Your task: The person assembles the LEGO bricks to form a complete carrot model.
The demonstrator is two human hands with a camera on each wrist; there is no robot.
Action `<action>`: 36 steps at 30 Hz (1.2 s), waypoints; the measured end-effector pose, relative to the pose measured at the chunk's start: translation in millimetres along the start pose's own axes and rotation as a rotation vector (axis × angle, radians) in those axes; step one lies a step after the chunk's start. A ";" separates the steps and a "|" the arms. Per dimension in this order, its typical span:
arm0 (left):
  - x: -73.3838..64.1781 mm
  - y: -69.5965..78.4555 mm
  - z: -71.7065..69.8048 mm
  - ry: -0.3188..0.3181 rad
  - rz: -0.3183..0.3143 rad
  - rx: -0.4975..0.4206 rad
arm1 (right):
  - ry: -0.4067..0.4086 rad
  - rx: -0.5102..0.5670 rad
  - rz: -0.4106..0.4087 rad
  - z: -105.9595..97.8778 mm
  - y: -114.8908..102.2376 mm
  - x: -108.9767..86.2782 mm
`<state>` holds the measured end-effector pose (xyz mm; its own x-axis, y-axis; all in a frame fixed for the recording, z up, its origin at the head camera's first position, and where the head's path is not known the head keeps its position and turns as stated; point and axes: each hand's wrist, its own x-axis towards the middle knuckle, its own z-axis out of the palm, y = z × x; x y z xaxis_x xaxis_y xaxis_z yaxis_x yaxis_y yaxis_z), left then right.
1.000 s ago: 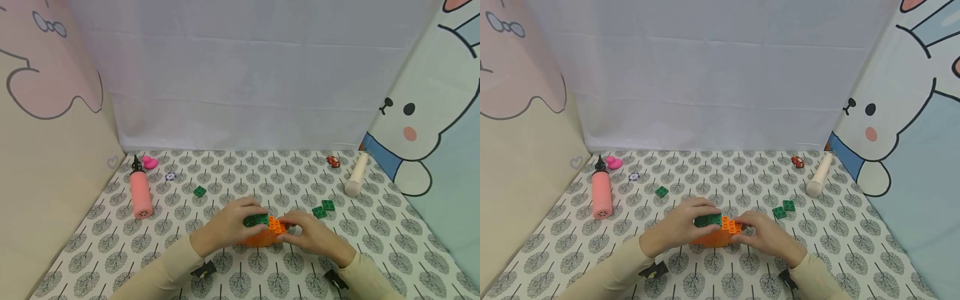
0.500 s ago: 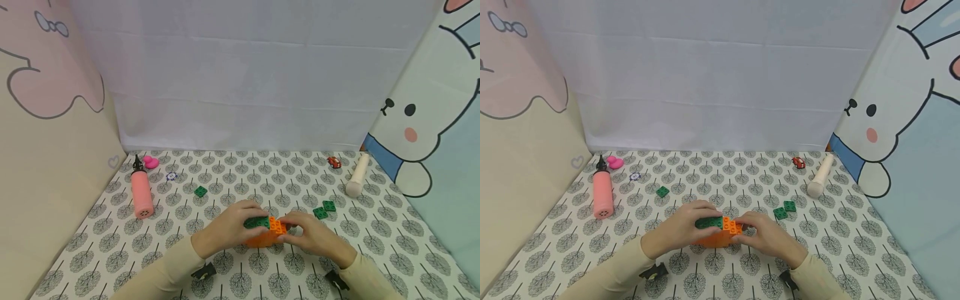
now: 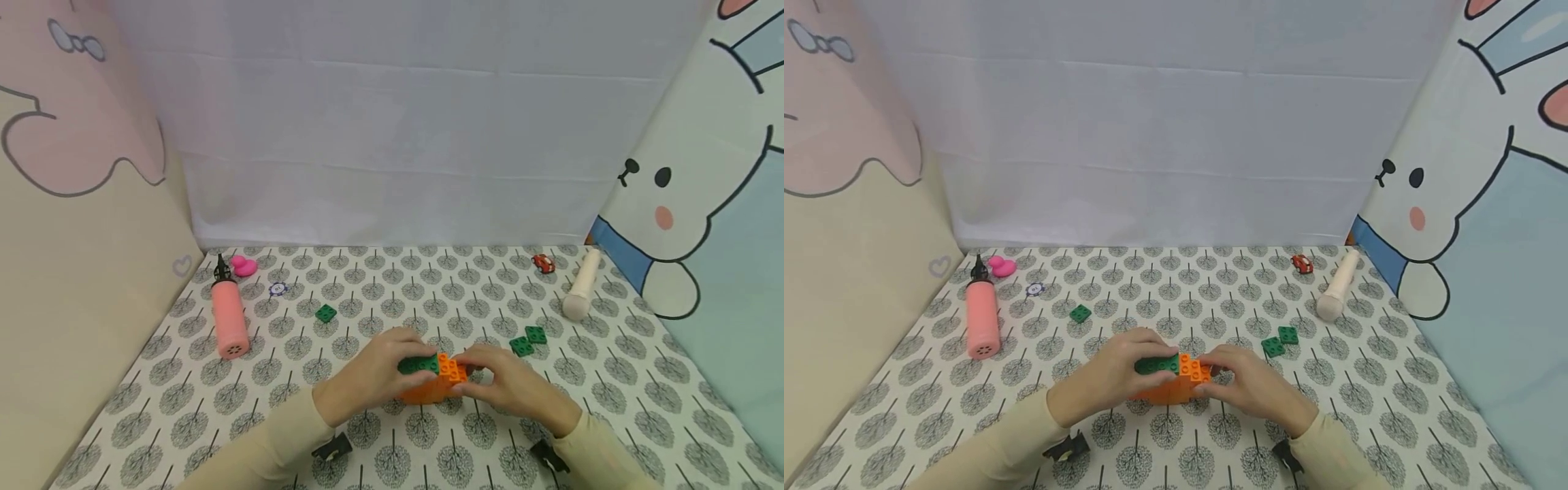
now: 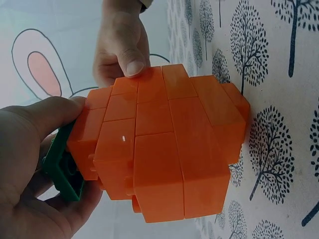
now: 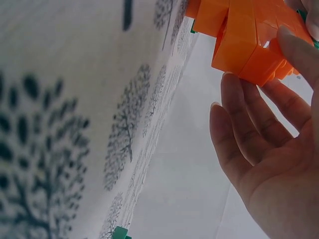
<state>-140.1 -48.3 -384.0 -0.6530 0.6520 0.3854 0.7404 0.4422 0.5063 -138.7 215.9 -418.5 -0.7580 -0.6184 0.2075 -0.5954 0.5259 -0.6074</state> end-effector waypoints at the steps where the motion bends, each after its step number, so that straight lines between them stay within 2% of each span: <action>1: -0.5 0.1 0.3 0.003 0.003 0.000 | 0.000 0.003 -0.004 0.3 0.2 0.2; 8: 0.5 -0.8 0.7 0.005 0.003 0.028 | 0.001 -0.014 0.009 -0.1 -0.3 0.4; 11: -1.1 -6.2 0.0 -0.019 0.016 0.011 | -0.005 -0.015 0.014 0.0 0.1 0.0; 13: -3.8 -11.8 -3.1 -0.043 -0.001 -0.008 | -0.009 -0.010 0.015 0.3 -0.1 -0.3; 15: -5.8 -21.6 -9.1 -0.055 -0.045 0.004 | -0.012 -0.003 0.021 0.4 -0.2 -0.4; 17: -6.6 -34.8 -17.2 -0.052 -0.123 0.058 | -0.011 -0.008 0.034 0.0 -0.9 -0.7; 21: -6.7 -72.0 -34.4 -0.025 -0.252 0.209 | -0.013 -0.012 0.049 0.0 -0.4 -0.9; 24: -8.1 -99.8 -42.6 -0.029 -0.337 0.259 | -0.018 -0.019 0.057 0.4 0.3 -1.7; 30: -14.9 -137.9 -43.4 -0.071 -0.492 0.280 | -0.014 -0.019 0.063 1.2 0.8 -2.1; 36: -20.3 -155.8 -40.5 -0.113 -0.572 0.269 | -0.016 -0.003 0.067 0.7 0.6 -1.4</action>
<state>-248.6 -155.4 -439.4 -0.9467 0.3216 0.0205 0.3036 0.8688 0.3911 -137.8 216.7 -419.7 -0.7915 -0.5914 0.1543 -0.5448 0.5682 -0.6168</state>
